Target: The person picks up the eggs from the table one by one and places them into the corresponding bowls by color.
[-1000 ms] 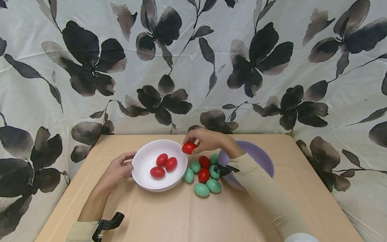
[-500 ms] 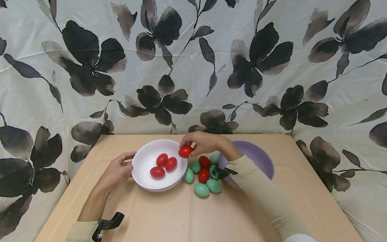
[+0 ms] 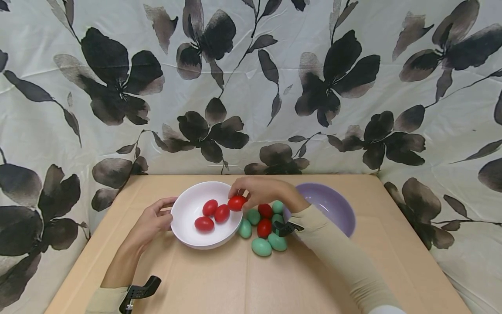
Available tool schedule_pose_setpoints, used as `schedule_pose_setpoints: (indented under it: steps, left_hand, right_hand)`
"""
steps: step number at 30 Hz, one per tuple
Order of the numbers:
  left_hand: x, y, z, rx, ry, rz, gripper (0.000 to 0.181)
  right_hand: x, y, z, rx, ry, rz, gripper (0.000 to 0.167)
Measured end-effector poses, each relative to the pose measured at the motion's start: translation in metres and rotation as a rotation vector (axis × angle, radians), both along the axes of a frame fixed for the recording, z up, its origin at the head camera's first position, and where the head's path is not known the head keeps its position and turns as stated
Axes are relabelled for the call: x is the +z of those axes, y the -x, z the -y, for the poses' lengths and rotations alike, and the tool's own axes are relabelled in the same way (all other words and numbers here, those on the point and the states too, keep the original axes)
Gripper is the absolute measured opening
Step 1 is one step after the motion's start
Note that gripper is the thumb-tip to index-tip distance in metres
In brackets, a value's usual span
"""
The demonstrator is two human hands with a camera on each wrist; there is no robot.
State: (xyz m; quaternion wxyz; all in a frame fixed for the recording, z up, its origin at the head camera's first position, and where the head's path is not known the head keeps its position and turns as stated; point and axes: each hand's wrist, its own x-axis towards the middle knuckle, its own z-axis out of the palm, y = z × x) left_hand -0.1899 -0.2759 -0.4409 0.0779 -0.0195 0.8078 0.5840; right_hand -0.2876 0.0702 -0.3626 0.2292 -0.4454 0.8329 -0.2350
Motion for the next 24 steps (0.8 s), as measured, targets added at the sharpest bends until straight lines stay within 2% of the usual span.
schedule_pose_setpoints:
  steps: [24]
  left_hand:
    - [0.001,0.001,0.0,-0.004,-0.007,0.023,0.063]
  right_hand:
    - [-0.01,0.0,0.02,0.073,-0.007,0.004,0.042]
